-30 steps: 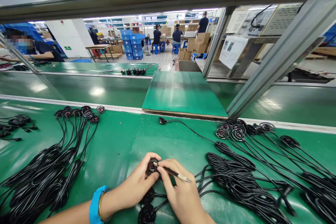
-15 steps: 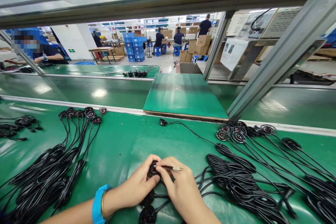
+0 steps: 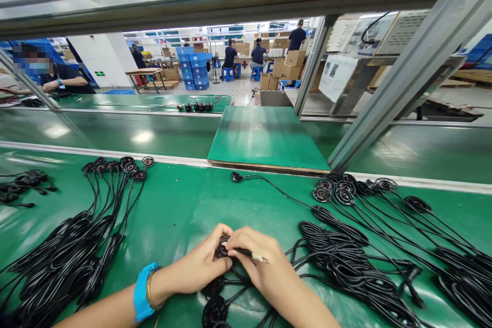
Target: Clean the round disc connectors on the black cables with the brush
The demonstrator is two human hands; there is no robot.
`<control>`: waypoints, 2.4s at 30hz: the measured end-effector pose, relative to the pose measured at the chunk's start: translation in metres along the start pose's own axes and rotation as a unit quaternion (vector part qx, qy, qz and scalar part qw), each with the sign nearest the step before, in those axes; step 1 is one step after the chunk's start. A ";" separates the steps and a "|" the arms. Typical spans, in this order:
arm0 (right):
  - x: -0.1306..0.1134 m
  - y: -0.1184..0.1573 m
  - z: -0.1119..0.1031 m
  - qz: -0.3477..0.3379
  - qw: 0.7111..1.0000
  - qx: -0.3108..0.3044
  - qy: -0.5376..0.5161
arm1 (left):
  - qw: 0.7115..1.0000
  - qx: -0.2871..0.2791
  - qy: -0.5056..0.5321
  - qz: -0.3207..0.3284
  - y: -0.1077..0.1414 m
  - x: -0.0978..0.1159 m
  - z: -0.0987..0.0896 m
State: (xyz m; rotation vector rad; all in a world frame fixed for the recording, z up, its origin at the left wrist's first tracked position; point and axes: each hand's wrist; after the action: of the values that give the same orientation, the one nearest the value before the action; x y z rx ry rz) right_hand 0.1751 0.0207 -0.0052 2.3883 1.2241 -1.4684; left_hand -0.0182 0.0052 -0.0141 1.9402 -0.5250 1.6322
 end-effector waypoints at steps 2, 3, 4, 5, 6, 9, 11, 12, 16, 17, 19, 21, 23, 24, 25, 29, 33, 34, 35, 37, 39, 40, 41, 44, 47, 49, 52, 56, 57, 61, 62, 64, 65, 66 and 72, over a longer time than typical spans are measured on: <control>-0.003 -0.001 -0.004 0.016 1.000 -0.020 0.005 | 1.000 -0.002 -0.008 0.002 0.000 -0.002 0.000; -0.006 -0.003 -0.006 0.024 0.999 -0.036 0.015 | 1.000 -0.003 -0.011 0.002 0.000 -0.003 0.000; -0.011 -0.005 -0.009 0.031 0.997 -0.055 0.032 | 1.000 -0.003 -0.013 0.003 0.000 -0.004 0.000; -0.016 -0.008 -0.011 0.032 0.995 -0.076 0.056 | 1.000 -0.002 -0.014 0.005 -0.001 -0.005 0.000; -0.023 -0.012 -0.013 0.029 0.991 -0.096 0.087 | 1.000 0.000 -0.015 0.008 -0.002 -0.006 0.001; -0.038 -0.021 -0.014 0.005 0.971 -0.141 0.194 | 1.000 0.009 -0.011 0.014 -0.004 -0.009 0.001; -0.040 -0.025 -0.014 -0.002 0.965 -0.149 0.216 | 1.000 0.013 -0.002 0.018 -0.006 -0.009 0.001; -0.038 -0.025 -0.014 0.003 0.970 -0.140 0.199 | 1.000 0.013 0.004 0.020 -0.006 -0.009 0.000; -0.020 -0.018 -0.021 0.057 0.997 -0.038 0.047 | 0.999 0.005 0.031 0.020 -0.005 -0.004 -0.002; -0.016 -0.015 -0.023 0.070 0.997 -0.012 0.027 | 0.999 0.002 0.038 0.017 -0.005 -0.003 -0.002; -0.011 -0.011 -0.025 0.080 0.996 0.020 0.018 | 0.999 -0.003 0.050 0.009 -0.004 -0.002 -0.003; -0.009 -0.008 -0.024 0.076 0.997 0.023 0.020 | 0.998 -0.004 0.059 0.006 -0.003 -0.002 -0.003; -0.009 -0.008 -0.020 0.067 0.998 0.010 0.019 | 0.998 -0.004 0.064 0.008 -0.003 -0.002 -0.003; -0.010 -0.008 -0.018 0.060 0.998 0.002 0.018 | 0.998 -0.004 0.066 0.010 -0.003 -0.001 -0.003; -0.010 -0.008 -0.015 0.052 0.998 -0.005 0.018 | 0.998 -0.003 0.067 0.012 -0.003 -0.001 -0.003; -0.007 -0.008 -0.006 0.010 0.999 -0.021 0.024 | 0.997 -0.008 0.072 0.019 -0.004 -0.001 -0.003; -0.004 -0.008 -0.003 -0.007 0.999 -0.034 0.034 | 0.997 -0.014 0.078 0.020 -0.005 -0.003 -0.003; -0.005 -0.009 -0.003 -0.007 0.998 -0.043 0.045 | 0.997 -0.014 0.078 0.020 -0.005 -0.005 -0.003; -0.007 -0.010 -0.004 -0.005 0.997 -0.054 0.059 | 0.997 -0.014 0.077 0.020 -0.005 -0.006 -0.003; -0.014 -0.013 -0.007 0.009 0.993 -0.083 0.089 | 0.997 -0.012 0.073 0.021 -0.006 -0.009 -0.002; -0.024 -0.018 -0.010 0.026 0.985 -0.119 0.121 | 0.997 -0.008 0.067 0.022 -0.007 -0.012 -0.001; -0.029 -0.021 -0.011 0.029 0.980 -0.135 0.142 | 0.998 -0.006 0.064 0.024 -0.007 -0.013 -0.001; -0.033 -0.024 -0.011 0.027 0.974 -0.151 0.167 | 0.998 -0.004 0.062 0.024 -0.007 -0.014 -0.001; -0.037 -0.029 -0.009 0.016 0.957 -0.174 0.232 | 0.998 0.000 0.060 0.026 -0.007 -0.013 -0.001; -0.029 -0.026 -0.012 0.003 0.976 -0.133 0.174 | 0.997 -0.003 0.069 0.031 -0.006 -0.010 -0.002; -0.022 -0.020 -0.019 0.016 0.994 -0.060 0.092 | 0.997 -0.006 0.073 0.035 -0.005 -0.008 -0.003; -0.016 -0.011 -0.023 0.039 0.995 0.079 0.045 | 0.996 -0.006 0.083 0.032 -0.004 -0.004 -0.002; -0.011 -0.005 -0.002 0.047 0.987 0.141 0.056 | 0.992 0.004 0.122 0.034 -0.004 0.002 0.000; -0.008 -0.004 0.006 0.051 0.987 0.139 0.061 | 0.990 0.007 0.133 0.037 -0.004 0.003 0.001; 0.001 -0.003 0.032 0.045 0.987 0.131 0.082 | 0.989 0.028 0.141 0.029 -0.004 0.004 0.003; 0.002 -0.003 0.034 0.040 0.987 0.130 0.082 | 0.990 0.033 0.132 0.026 -0.004 0.004 0.003; 0.004 -0.002 0.029 0.052 0.986 0.131 0.089 | 0.995 0.047 0.090 0.024 -0.003 0.005 0.004; 0.005 -0.002 0.024 0.076 0.982 0.133 0.106 | 0.996 0.061 0.053 0.024 -0.003 0.006 0.005; 0.006 -0.003 0.018 0.110 0.976 0.136 0.129 | 0.997 0.077 0.007 0.027 -0.003 0.007 0.005; 0.020 -0.012 0.008 0.235 0.932 0.080 0.265 | 0.961 0.202 -0.173 0.078 -0.005 -0.002 -0.003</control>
State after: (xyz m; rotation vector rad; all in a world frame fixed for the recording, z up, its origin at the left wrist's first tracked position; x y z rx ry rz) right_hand 0.1661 0.0368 -0.0209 3.0214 0.5132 -0.8324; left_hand -0.0176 0.0104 -0.0160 2.5730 -0.5175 1.5955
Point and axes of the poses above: each hand's wrist, its own y-axis away from the middle knuckle, its own z-axis out of the palm, x = y × z, and after that the axes turned 5 degrees about -x, right-handed
